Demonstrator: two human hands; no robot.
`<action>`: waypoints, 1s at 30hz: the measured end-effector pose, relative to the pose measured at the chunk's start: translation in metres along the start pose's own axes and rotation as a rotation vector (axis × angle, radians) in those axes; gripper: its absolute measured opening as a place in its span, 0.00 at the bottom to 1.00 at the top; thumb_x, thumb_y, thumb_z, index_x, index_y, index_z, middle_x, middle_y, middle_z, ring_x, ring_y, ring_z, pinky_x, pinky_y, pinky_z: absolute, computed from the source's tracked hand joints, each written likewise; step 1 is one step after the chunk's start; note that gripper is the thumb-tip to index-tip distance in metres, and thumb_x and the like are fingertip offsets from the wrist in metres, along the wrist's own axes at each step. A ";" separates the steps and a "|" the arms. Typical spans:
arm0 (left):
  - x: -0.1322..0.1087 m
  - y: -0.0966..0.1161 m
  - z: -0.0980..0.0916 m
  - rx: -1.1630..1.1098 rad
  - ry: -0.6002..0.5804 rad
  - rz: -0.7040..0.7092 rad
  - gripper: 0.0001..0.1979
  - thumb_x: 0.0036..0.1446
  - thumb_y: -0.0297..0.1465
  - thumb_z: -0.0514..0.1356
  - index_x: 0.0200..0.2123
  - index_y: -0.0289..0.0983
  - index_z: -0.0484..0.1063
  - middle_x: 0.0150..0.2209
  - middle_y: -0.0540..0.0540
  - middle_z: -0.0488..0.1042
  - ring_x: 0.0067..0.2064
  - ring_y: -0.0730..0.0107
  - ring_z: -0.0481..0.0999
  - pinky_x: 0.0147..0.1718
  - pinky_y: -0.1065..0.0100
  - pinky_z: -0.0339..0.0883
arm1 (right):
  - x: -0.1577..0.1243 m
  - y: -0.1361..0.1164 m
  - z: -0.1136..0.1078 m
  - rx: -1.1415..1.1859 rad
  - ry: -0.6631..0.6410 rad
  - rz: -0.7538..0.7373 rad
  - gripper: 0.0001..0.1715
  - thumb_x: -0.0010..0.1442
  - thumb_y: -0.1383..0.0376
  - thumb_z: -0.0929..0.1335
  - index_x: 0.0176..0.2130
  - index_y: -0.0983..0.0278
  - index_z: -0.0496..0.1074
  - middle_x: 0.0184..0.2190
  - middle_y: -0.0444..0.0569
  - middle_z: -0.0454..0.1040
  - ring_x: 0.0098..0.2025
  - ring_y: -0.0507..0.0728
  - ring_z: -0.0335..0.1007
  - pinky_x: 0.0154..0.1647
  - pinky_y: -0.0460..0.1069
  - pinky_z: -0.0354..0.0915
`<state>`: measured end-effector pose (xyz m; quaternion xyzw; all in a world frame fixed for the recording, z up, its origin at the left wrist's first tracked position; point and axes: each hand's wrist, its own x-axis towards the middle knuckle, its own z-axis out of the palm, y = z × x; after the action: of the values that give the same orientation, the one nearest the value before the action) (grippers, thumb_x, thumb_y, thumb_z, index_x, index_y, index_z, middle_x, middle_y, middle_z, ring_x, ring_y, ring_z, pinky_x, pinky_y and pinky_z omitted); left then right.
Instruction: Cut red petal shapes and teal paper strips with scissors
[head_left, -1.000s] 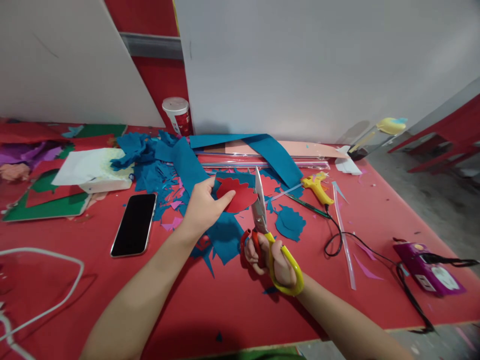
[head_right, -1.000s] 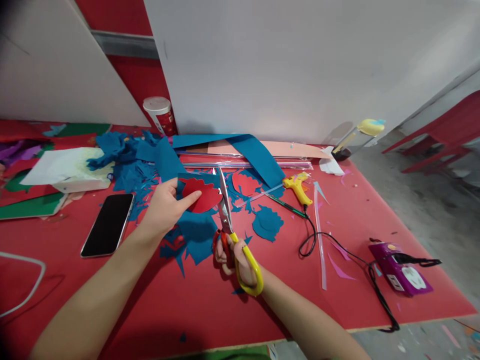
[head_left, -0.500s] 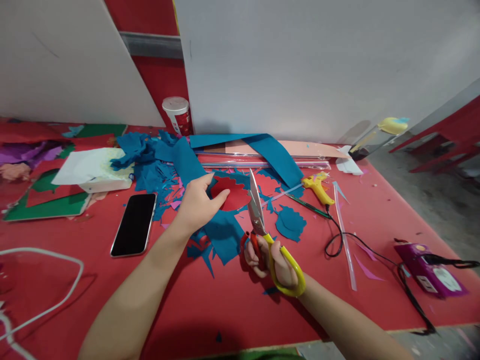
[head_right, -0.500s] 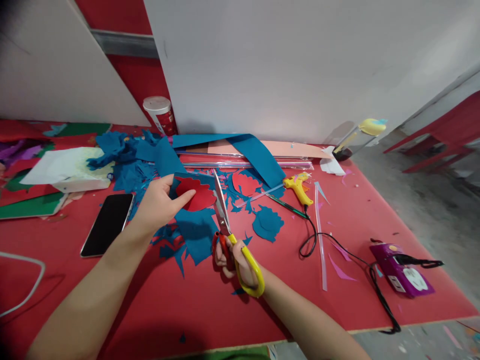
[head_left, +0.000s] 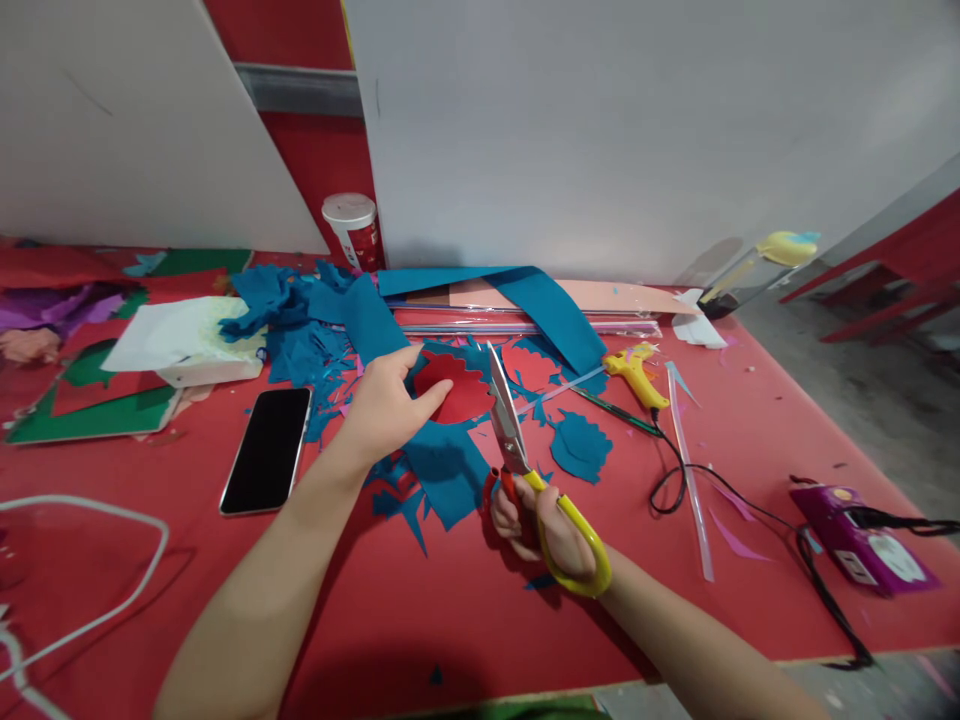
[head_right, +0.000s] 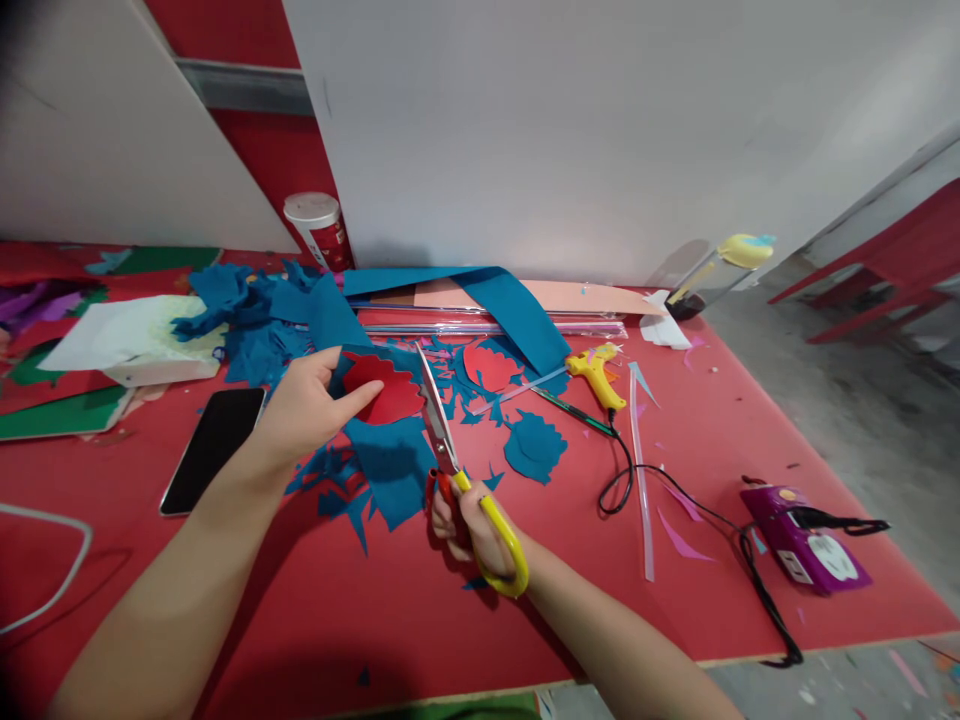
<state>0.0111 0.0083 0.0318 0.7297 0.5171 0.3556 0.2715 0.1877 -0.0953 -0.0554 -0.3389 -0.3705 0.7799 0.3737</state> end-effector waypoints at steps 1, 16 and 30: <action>0.000 0.000 0.000 -0.006 -0.002 0.001 0.11 0.47 0.33 0.57 0.32 0.33 0.70 0.33 0.44 0.75 0.34 0.62 0.73 0.33 0.63 0.66 | 0.000 0.001 -0.001 0.002 0.002 0.002 0.33 0.46 0.35 0.55 0.22 0.62 0.53 0.18 0.38 0.47 0.17 0.46 0.38 0.09 0.39 0.38; -0.003 -0.006 0.005 0.031 -0.354 0.030 0.22 0.45 0.33 0.58 0.46 0.34 0.67 0.48 0.39 0.70 0.48 0.55 0.69 0.47 0.58 0.61 | 0.009 -0.013 0.001 -0.005 0.279 -0.072 0.19 0.50 0.51 0.65 0.24 0.64 0.63 0.15 0.38 0.57 0.14 0.45 0.50 0.09 0.40 0.47; -0.014 -0.003 0.039 0.007 -0.616 0.107 0.18 0.41 0.27 0.58 0.41 0.38 0.71 0.41 0.43 0.74 0.45 0.56 0.71 0.43 0.62 0.63 | 0.010 -0.008 0.003 -0.144 0.501 -0.135 0.18 0.44 0.60 0.71 0.23 0.62 0.56 0.09 0.33 0.58 0.09 0.46 0.53 0.09 0.43 0.53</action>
<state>0.0376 -0.0052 0.0027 0.8301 0.3727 0.1299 0.3939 0.1829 -0.0838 -0.0496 -0.5215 -0.3430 0.6166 0.4797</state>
